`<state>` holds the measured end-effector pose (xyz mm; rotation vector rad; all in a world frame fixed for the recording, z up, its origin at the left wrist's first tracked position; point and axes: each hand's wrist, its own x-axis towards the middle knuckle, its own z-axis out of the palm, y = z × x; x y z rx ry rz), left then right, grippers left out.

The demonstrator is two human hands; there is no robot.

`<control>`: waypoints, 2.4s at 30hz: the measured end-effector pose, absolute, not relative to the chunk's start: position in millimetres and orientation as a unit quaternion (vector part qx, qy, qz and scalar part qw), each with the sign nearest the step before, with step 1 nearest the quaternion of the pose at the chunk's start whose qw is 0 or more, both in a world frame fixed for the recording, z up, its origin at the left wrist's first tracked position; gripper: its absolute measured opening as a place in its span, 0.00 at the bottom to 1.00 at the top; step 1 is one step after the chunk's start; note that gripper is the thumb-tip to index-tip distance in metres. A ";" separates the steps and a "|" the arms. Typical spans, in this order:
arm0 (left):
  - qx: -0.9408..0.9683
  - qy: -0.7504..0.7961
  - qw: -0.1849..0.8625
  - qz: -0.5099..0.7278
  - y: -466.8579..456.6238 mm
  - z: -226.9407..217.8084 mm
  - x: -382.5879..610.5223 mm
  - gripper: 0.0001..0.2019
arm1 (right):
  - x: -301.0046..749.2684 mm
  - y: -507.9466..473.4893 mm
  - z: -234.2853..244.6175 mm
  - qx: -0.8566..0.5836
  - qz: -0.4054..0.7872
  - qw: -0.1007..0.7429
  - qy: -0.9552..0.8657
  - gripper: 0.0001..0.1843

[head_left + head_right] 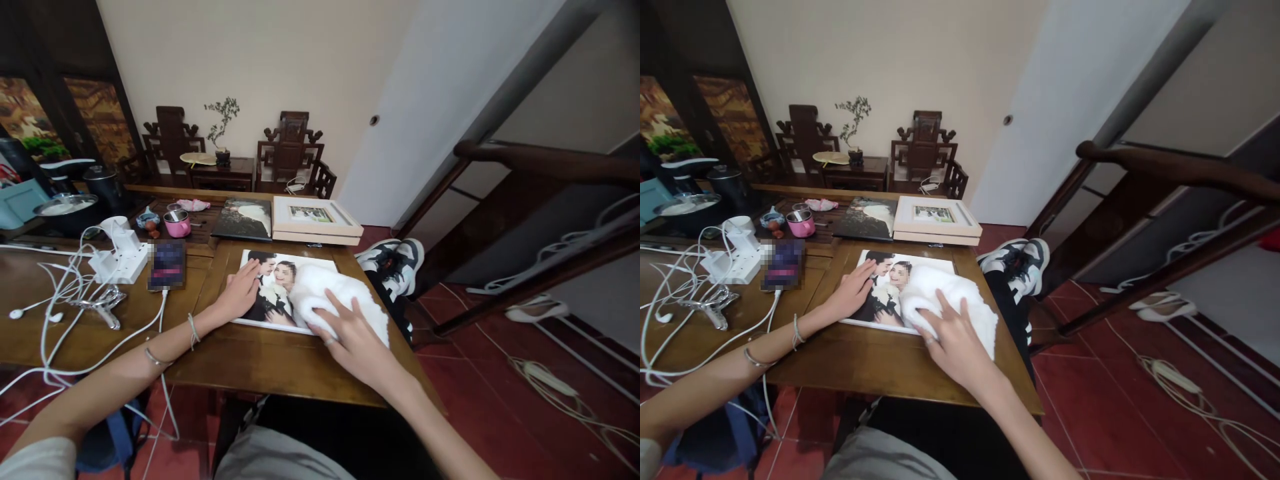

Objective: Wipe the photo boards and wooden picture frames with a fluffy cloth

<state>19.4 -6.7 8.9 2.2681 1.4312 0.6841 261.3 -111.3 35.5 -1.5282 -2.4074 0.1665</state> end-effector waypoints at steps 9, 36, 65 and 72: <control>0.752 0.488 0.232 0.377 -7.9 21.0 15.3 0.26 | 199.1 -119.1 60.6 -0.367 0.140 0.142 -0.909 0.20; 0.836 0.465 0.135 0.258 -17.7 14.6 22.4 0.19 | 240.2 18.2 54.9 -0.495 0.336 0.337 -0.727 0.25; 0.832 0.466 0.146 0.263 -11.4 10.5 21.2 0.21 | 316.5 12.4 32.8 -0.545 0.220 0.303 -0.750 0.27; 0.829 0.472 0.150 0.260 -12.5 8.0 21.8 0.20 | 317.4 -110.3 34.8 -0.489 0.169 0.164 -0.840 0.19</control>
